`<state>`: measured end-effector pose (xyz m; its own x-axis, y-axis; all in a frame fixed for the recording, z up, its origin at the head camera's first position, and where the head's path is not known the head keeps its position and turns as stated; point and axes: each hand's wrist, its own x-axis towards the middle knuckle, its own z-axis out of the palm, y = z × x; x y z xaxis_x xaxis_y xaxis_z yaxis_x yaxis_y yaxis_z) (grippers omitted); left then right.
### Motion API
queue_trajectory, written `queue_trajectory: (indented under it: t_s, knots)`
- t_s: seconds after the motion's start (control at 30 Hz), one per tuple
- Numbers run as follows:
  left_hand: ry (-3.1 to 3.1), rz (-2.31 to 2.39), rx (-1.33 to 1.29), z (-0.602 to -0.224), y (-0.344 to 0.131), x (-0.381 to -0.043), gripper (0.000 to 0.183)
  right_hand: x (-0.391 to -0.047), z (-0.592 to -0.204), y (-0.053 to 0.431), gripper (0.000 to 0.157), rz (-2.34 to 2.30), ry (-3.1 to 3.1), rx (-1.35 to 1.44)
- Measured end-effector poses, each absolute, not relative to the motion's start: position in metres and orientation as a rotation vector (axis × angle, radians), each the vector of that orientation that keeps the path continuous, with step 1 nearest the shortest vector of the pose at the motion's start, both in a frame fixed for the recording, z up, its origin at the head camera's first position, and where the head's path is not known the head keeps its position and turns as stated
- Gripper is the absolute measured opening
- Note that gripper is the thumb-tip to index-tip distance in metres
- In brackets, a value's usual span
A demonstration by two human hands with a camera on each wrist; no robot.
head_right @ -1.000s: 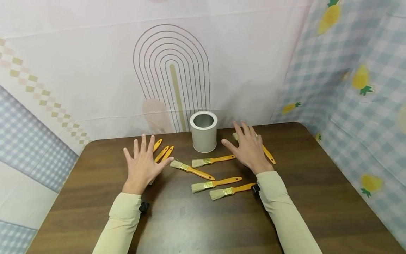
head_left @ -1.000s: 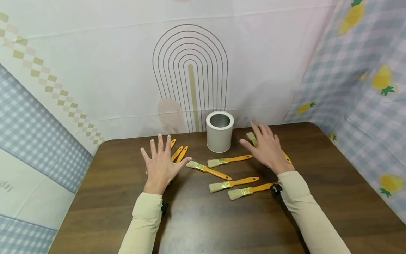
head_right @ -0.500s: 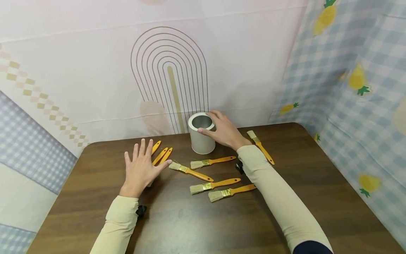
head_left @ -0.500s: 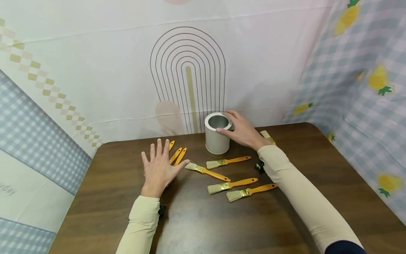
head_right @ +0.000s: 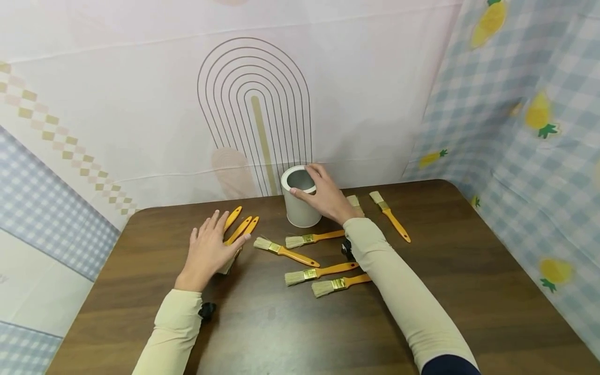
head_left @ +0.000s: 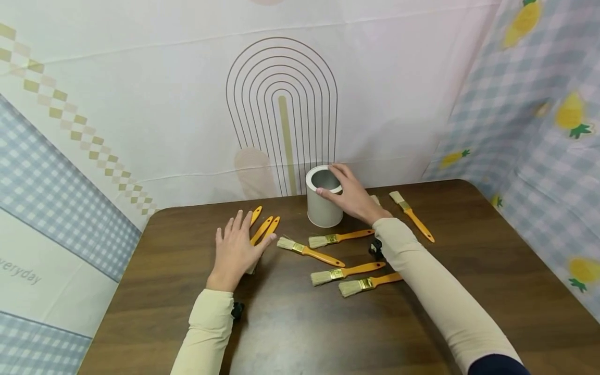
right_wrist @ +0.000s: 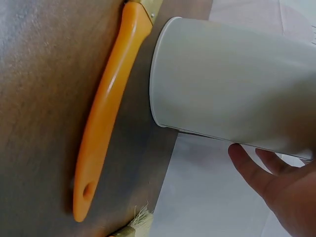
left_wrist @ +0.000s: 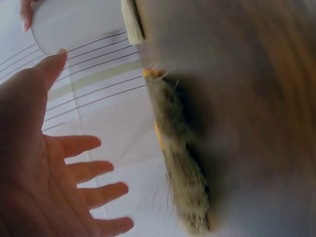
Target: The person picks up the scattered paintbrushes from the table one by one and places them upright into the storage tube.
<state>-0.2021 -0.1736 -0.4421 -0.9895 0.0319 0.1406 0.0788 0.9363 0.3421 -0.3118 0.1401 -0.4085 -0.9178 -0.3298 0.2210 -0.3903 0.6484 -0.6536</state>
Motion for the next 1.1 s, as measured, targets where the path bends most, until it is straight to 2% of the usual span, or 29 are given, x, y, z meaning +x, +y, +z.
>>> queue_trajectory:
  t_s: [0.17, 0.27, 0.4, 0.67, 1.1]
  knots:
    - [-2.934, -0.716, -0.172, -0.435, -0.174, -0.197, 0.070, -0.306, -0.411, 0.136, 0.093, 1.165, -2.753, 0.595]
    - [-2.921, -0.876, -0.086, -0.427, -0.164, -0.195, 0.049, -0.304, -0.412, 0.131, 0.095, 1.205, -2.724, 0.568]
    - [-2.907, -1.059, 0.074, -0.428, -0.139, -0.193, 0.037, -0.302, -0.414, 0.125, 0.096, 1.255, -2.671, 0.540]
    - [-3.091, -0.885, 0.099, -0.447, -0.093, -0.191, 0.068, -0.301, -0.417, 0.117, 0.096, 1.257, -2.663, 0.539]
    - [-3.033, -0.860, 0.048, -0.449, -0.091, -0.219, 0.056, -0.299, -0.419, 0.120, 0.095, 1.227, -2.682, 0.540]
